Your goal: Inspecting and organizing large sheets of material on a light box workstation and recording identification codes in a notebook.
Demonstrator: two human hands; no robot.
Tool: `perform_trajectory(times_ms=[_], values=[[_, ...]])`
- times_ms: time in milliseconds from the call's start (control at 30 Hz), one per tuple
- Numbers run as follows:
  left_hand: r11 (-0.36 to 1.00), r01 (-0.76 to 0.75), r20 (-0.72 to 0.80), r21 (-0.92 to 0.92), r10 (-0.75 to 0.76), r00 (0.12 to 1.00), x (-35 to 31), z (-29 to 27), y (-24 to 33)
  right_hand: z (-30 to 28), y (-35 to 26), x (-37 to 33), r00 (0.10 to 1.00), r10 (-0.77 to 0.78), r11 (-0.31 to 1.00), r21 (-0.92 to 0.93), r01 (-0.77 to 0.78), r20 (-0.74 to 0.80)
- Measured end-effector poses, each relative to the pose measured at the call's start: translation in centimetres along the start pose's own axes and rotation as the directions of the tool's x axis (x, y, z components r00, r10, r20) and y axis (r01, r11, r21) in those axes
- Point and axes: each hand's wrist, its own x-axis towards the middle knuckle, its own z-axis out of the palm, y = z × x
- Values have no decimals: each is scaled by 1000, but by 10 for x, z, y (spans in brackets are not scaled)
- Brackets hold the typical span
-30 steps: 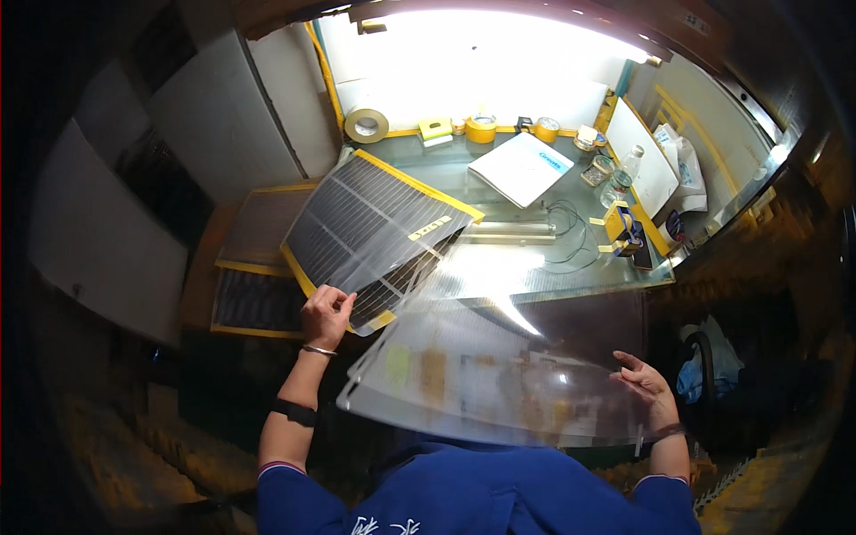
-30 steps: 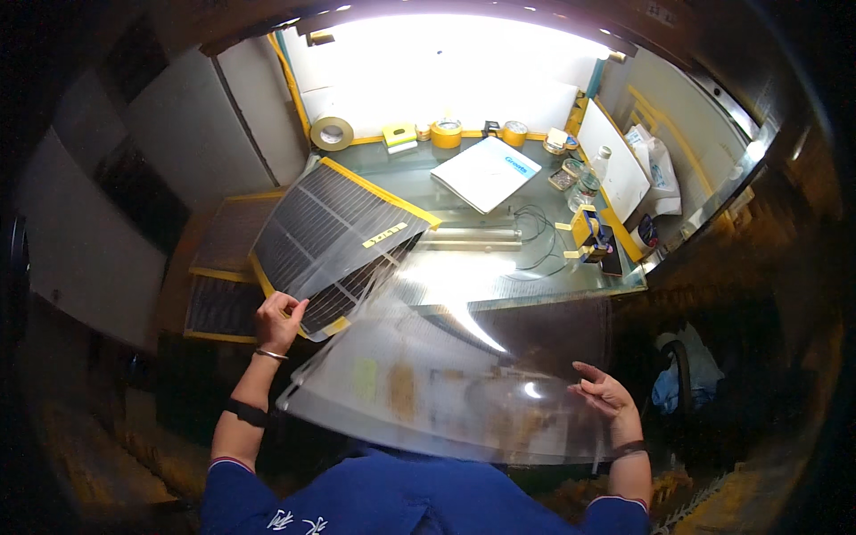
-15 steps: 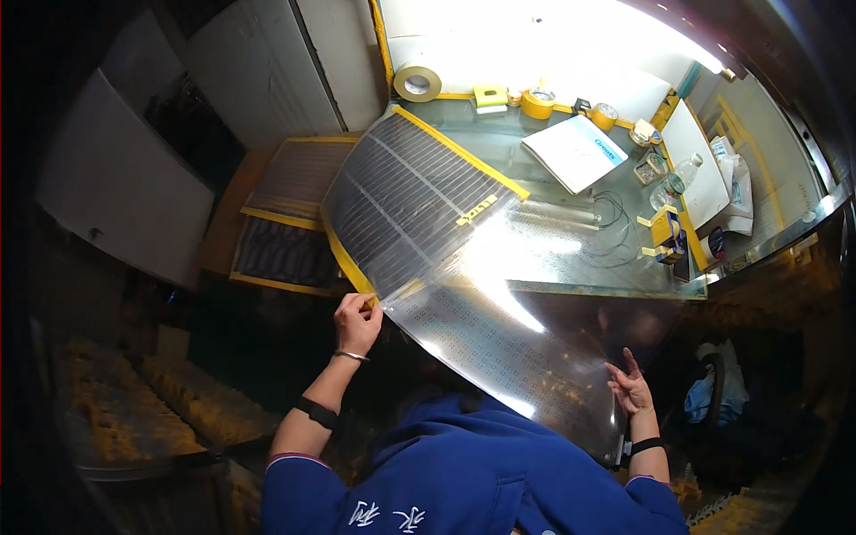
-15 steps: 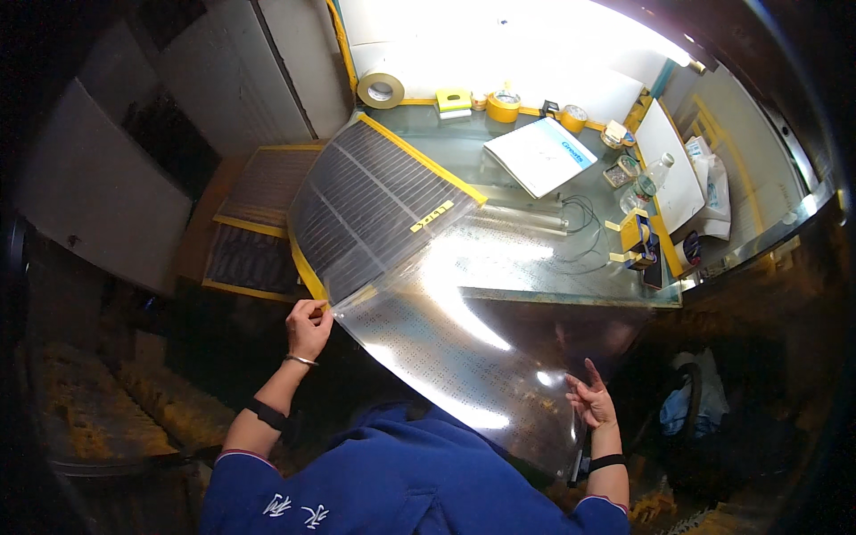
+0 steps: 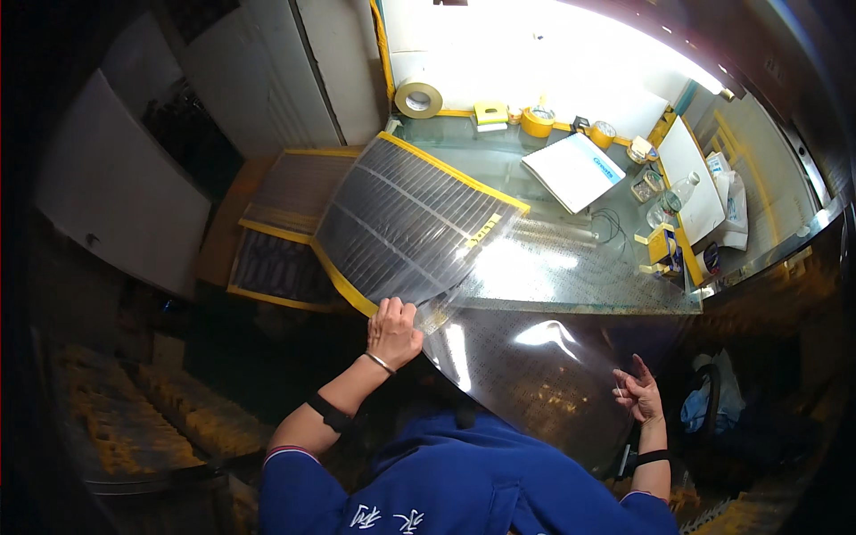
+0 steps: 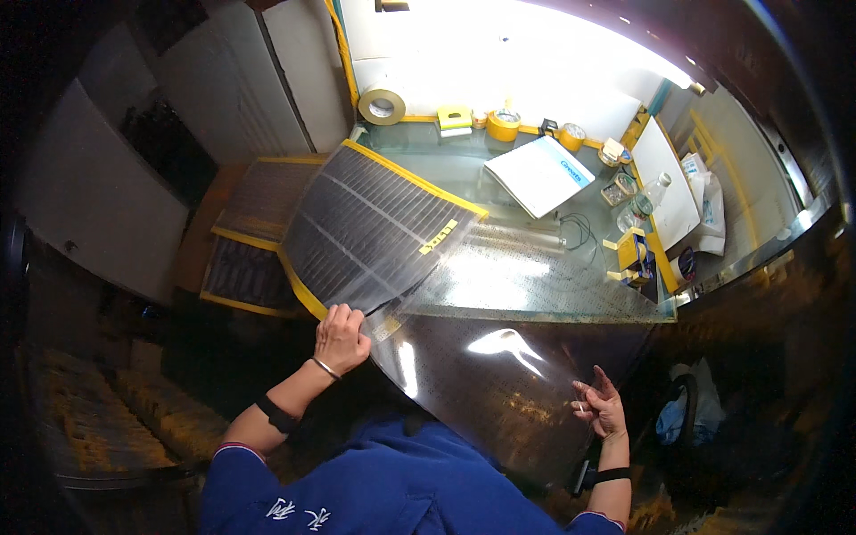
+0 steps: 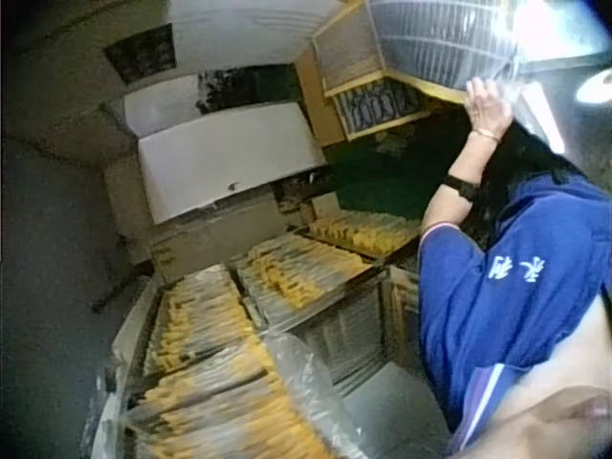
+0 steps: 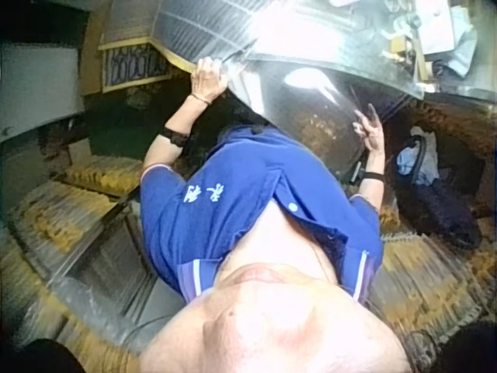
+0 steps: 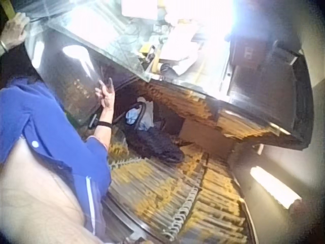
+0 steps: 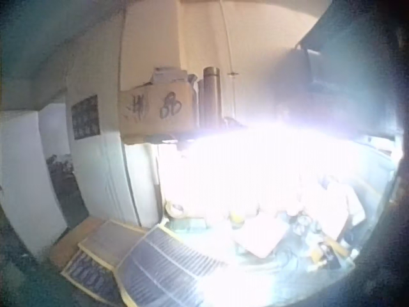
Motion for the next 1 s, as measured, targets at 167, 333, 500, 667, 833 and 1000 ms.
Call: perform_trajectory(times_ms=[167, 333, 500, 667, 833, 1000], values=[[977, 197, 182, 81, -209, 961, 3, -1, 2, -3, 0, 4, 1000, 6, 993, -118, -9, -29], [969, -198, 68, 145, 190, 979, -7, 7, 15, 2, 2, 0, 999, -7, 997, -80, 3, -43], [994, 108, -79, -15, -109, 991, 24, -18, 0, -3, -7, 3, 999, 31, 997, -73, -32, -16], [971, -230, 275, -63, 238, 931, 9, 0, 7, 2, 0, 15, 999, 16, 998, -55, -18, -38], [997, 28, 159, 67, -39, 987, 26, 21, -10, 15, 6, 30, 998, 60, 998, -31, -59, 22], [985, -27, 85, 171, 12, 996, 66, 52, -2, 20, 9, 25, 997, 79, 997, 15, -80, 22]])
